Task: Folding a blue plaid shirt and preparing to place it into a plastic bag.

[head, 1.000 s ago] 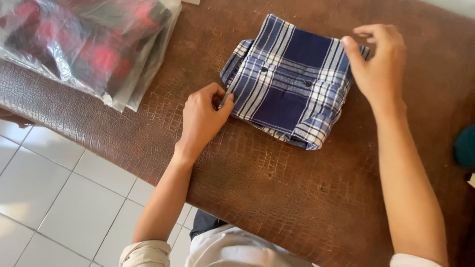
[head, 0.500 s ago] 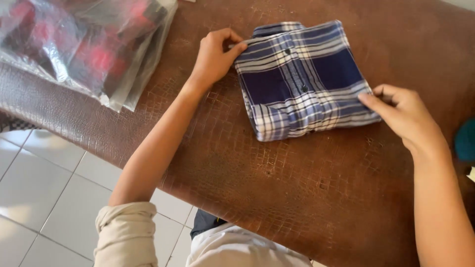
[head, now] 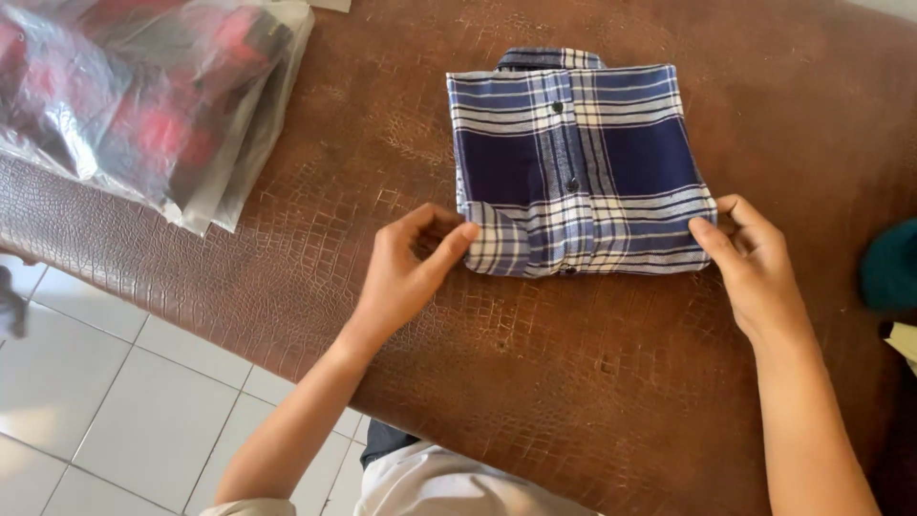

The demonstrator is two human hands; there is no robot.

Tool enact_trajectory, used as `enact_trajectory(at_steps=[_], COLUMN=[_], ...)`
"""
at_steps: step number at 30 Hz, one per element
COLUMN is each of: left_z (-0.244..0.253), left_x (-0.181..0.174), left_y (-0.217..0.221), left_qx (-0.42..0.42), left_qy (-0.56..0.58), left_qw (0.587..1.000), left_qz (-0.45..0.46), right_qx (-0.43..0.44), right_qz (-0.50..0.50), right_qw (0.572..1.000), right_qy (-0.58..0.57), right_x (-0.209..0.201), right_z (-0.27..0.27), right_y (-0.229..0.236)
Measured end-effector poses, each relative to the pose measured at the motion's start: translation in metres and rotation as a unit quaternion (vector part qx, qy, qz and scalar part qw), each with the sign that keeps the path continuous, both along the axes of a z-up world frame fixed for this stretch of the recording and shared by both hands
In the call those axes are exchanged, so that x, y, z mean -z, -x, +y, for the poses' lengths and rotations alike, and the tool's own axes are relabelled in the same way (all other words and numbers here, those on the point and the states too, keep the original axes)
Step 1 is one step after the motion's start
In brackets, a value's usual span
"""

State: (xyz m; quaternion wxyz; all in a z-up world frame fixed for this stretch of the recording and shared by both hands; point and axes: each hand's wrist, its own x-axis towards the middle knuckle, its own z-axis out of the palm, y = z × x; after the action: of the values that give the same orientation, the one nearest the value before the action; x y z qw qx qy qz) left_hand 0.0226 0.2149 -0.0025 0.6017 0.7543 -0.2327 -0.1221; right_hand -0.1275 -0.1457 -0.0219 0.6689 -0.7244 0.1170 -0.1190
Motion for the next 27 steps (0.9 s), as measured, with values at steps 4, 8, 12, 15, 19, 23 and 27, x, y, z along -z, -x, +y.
enact_trajectory(at_steps=[4, 8, 12, 15, 19, 23, 27], left_z=[-0.008, -0.009, -0.008, -0.009, -0.008, -0.017, -0.026], left_x=[-0.019, 0.01, 0.004, -0.017, -0.013, -0.026, -0.012], left_y=[0.015, 0.014, 0.004, 0.0, -0.006, -0.025, -0.053], left_qx=[0.018, 0.018, -0.005, -0.011, 0.029, -0.005, -0.012], left_qy=[-0.004, 0.052, -0.016, -0.132, -0.078, -0.101, -0.11], left_qw=[1.0, 0.998, 1.0, 0.991, 0.997, 0.99, 0.99], left_qz=[-0.009, -0.031, 0.001, 0.016, -0.002, 0.102, 0.084], right_qx=[0.063, 0.091, 0.018, -0.001, -0.012, 0.039, 0.072], right_qz=[0.08, 0.208, 0.259, 0.271, 0.257, 0.291, 0.213], right_qw=[0.992, 0.96, 0.951, 0.951, 0.961, 0.91, 0.912], right_qy=[0.07, 0.165, 0.169, 0.148, 0.101, 0.292, 0.343], right_x=[-0.016, -0.024, -0.019, -0.023, -0.033, -0.02, -0.034], right_z=[0.02, 0.024, 0.015, 0.017, 0.014, -0.003, -0.007], right_y=[-0.005, -0.002, -0.001, 0.002, 0.003, 0.001, -0.044])
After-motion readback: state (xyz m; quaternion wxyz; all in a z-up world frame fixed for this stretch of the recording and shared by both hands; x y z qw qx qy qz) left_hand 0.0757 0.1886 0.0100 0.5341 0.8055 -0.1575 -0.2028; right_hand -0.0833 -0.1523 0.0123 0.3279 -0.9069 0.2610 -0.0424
